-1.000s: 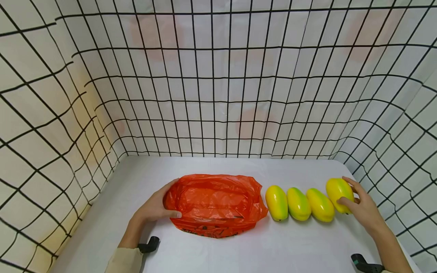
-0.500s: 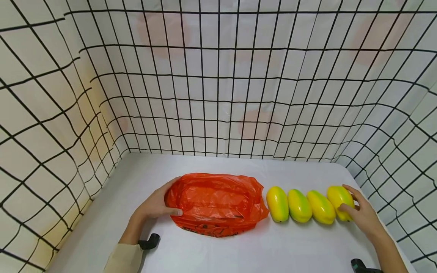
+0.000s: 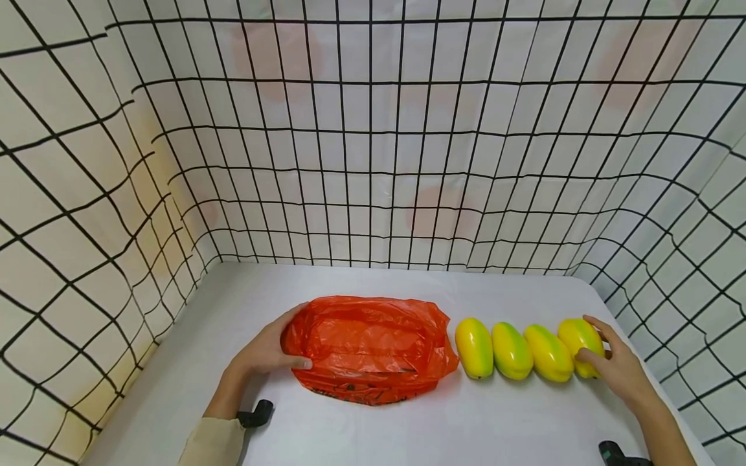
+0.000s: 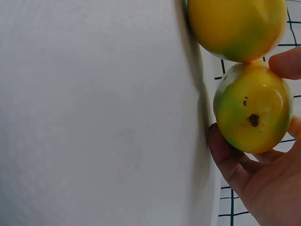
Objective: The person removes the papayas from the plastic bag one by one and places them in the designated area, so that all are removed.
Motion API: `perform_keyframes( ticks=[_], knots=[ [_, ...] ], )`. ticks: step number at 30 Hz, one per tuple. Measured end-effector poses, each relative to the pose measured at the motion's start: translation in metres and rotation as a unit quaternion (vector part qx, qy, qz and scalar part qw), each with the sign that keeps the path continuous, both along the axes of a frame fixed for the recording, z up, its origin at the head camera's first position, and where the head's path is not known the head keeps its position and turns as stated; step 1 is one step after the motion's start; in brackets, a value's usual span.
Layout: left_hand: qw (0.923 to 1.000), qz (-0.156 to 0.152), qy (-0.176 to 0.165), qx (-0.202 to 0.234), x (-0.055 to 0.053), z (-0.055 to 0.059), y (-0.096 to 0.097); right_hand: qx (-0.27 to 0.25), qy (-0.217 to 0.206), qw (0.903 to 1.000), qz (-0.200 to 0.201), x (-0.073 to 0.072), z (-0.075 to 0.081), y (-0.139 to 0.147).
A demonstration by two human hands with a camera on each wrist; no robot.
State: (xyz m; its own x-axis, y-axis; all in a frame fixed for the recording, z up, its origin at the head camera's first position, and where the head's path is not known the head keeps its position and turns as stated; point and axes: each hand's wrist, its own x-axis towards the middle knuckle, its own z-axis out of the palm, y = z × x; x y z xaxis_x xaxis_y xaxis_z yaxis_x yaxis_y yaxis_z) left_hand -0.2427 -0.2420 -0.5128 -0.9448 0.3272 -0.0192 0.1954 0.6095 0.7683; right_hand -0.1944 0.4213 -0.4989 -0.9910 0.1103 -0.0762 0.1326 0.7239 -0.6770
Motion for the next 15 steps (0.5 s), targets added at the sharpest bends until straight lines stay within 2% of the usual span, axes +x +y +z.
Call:
perform_keyframes(
  ticks=[7, 15],
  knots=[
    [0.9999, -0.005, -0.001, 0.012, 0.0010, -0.0026, -0.0003, 0.019, -0.037, 0.9991, -0.005, 0.0020, -0.0003, -0.0016],
    [0.9999, -0.005, 0.014, 0.002, -0.0018, -0.0021, 0.0022, 0.026, -0.028, 0.9993, -0.003, 0.0023, 0.0056, -0.0058]
  ],
)
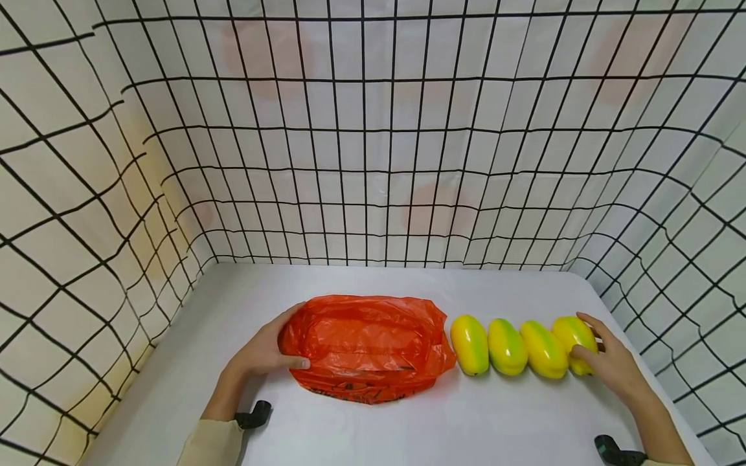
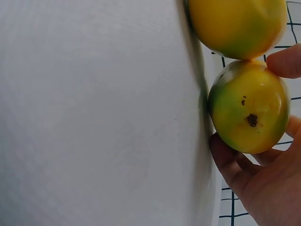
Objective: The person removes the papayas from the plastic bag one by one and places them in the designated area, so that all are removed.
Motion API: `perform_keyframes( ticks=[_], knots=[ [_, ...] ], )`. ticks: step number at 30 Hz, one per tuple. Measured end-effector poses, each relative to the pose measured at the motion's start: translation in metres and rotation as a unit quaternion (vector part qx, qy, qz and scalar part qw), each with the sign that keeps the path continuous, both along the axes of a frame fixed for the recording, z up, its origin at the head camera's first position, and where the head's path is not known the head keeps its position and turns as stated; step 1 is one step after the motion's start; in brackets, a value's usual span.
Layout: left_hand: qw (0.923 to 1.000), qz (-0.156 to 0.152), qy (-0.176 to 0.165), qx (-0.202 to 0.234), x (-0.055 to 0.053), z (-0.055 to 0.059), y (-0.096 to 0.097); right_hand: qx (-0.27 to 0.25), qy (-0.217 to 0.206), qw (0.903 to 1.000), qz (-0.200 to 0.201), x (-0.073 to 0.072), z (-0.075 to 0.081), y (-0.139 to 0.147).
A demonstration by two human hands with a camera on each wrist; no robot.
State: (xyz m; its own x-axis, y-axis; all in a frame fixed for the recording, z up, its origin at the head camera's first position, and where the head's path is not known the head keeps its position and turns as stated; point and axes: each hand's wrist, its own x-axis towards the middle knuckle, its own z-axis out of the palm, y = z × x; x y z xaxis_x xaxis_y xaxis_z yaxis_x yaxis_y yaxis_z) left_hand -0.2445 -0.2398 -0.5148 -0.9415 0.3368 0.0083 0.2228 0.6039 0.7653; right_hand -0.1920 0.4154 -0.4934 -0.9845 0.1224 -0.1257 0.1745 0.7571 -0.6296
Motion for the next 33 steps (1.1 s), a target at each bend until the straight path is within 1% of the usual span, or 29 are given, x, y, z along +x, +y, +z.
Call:
perform_keyframes(
  ticks=[7, 12, 19, 26, 33],
  knots=[
    [0.9999, -0.001, -0.013, 0.007, 0.0000, 0.0018, -0.0003, 0.001, -0.004, 1.0000, 0.001, -0.0003, 0.0002, -0.0006],
    [0.9999, 0.003, -0.010, -0.003, -0.0003, 0.0016, -0.0016, -0.012, -0.004, 0.9999, 0.009, -0.0002, 0.0000, -0.0011],
    [0.9999, 0.003, -0.010, -0.007, -0.0008, 0.0010, -0.0013, -0.028, -0.020, 0.9993, 0.013, 0.0010, -0.0005, -0.0008],
    [0.9998, 0.007, -0.016, -0.010, 0.0001, 0.0016, -0.0005, -0.030, -0.017, 0.9993, 0.015, 0.0022, -0.0002, -0.0008],
    [1.0000, -0.001, -0.003, -0.004, 0.0000, 0.0016, -0.0009, -0.029, -0.013, 0.9995, 0.008, 0.0015, -0.0006, -0.0010]
  ],
)
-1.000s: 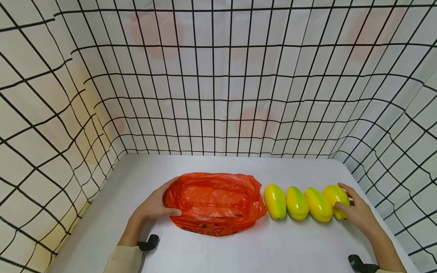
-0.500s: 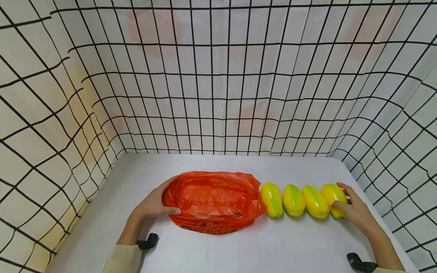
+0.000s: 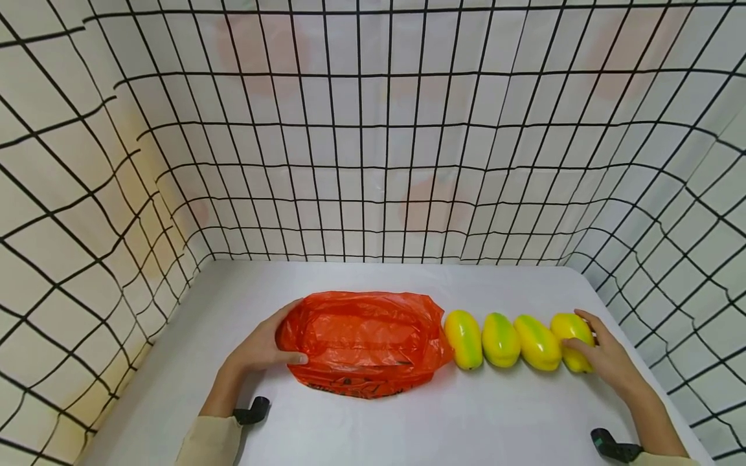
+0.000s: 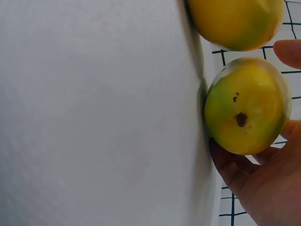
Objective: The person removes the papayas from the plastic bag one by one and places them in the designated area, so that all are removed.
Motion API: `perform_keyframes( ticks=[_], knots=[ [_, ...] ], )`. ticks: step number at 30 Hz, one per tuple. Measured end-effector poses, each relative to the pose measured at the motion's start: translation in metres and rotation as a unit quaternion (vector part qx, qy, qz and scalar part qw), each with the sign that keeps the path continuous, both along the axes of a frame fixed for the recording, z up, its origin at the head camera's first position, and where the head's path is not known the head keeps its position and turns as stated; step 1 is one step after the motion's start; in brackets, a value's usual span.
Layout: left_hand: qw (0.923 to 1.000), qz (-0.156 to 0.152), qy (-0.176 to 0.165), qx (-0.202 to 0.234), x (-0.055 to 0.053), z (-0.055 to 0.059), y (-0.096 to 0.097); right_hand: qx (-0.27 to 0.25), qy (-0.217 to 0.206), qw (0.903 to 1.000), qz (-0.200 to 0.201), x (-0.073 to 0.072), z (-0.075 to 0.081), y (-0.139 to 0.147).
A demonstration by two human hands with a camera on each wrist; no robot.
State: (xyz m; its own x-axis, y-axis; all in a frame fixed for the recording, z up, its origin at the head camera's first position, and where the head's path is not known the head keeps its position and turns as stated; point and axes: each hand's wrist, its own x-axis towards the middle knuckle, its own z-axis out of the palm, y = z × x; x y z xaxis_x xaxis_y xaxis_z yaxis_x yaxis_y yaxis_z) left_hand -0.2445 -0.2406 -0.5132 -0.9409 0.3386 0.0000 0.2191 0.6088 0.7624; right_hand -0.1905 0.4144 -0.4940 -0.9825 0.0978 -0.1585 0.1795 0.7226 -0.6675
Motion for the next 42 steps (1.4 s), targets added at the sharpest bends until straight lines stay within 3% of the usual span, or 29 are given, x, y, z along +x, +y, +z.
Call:
perform_keyframes(
  ticks=[14, 27, 42],
  knots=[
    [0.9999, 0.007, -0.007, 0.000, -0.001, -0.002, -0.002, -0.016, -0.003, 0.9998, -0.013, 0.000, -0.002, 0.005],
    [0.9998, 0.010, -0.019, 0.008, 0.000, 0.001, -0.001, 0.027, 0.031, 0.9988, -0.026, -0.003, -0.007, 0.006],
    [0.9999, 0.005, -0.013, 0.006, 0.000, 0.000, -0.001, 0.030, 0.012, 0.9994, -0.013, -0.005, -0.002, -0.003]
  ],
)
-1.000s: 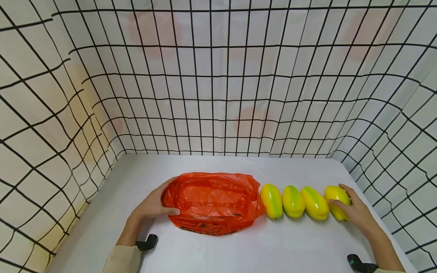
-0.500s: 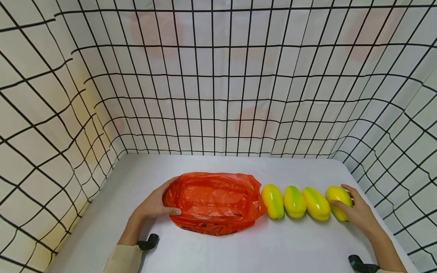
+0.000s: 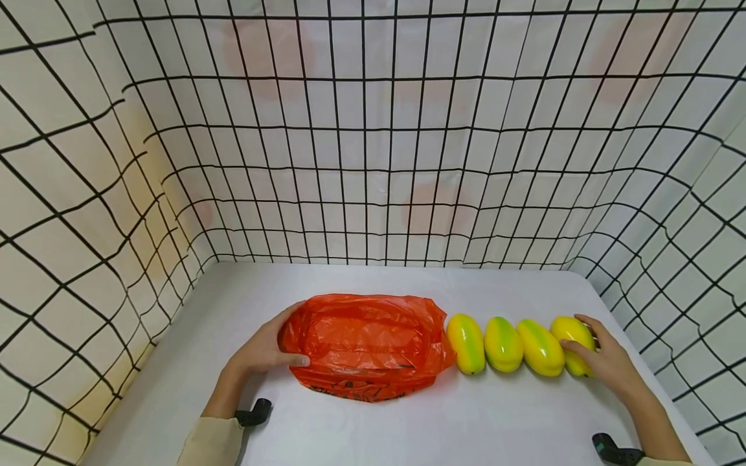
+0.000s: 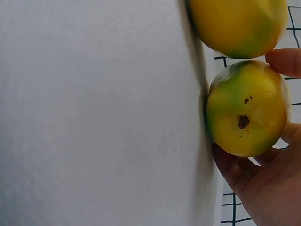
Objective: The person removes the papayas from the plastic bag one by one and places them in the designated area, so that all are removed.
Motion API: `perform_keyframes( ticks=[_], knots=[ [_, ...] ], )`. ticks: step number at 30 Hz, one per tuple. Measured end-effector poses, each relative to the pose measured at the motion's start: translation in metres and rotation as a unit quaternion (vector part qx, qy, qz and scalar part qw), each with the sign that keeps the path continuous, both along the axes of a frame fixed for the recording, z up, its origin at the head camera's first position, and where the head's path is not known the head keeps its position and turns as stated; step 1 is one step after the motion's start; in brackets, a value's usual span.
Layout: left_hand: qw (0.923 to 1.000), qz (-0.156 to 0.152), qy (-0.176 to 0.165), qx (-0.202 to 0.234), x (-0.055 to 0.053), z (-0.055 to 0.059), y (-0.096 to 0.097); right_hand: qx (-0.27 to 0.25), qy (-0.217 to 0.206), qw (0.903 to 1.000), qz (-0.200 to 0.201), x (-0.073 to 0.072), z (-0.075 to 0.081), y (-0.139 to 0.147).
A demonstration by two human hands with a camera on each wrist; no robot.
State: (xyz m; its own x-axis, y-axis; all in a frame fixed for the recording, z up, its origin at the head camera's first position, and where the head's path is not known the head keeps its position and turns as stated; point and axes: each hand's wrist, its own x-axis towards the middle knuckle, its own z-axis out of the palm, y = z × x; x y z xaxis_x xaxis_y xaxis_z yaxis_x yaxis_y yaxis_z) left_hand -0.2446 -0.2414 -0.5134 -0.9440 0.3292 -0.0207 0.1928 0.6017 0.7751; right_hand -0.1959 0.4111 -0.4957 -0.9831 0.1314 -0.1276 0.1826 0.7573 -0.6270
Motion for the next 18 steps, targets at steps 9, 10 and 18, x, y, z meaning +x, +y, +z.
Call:
perform_keyframes(
  ticks=[9, 10, 18],
  knots=[
    [1.0000, -0.005, 0.006, 0.002, -0.0013, -0.0010, -0.0007, -0.029, -0.010, 0.9995, 0.006, -0.0011, 0.0012, 0.0028],
    [1.0000, -0.006, 0.006, 0.004, -0.0014, -0.0009, -0.0004, -0.033, -0.010, 0.9994, 0.007, -0.0008, 0.0009, 0.0032],
    [0.9997, -0.007, 0.001, 0.021, -0.0021, -0.0001, 0.0013, -0.046, -0.022, 0.9987, 0.006, 0.0000, 0.0028, 0.0056]
  ],
)
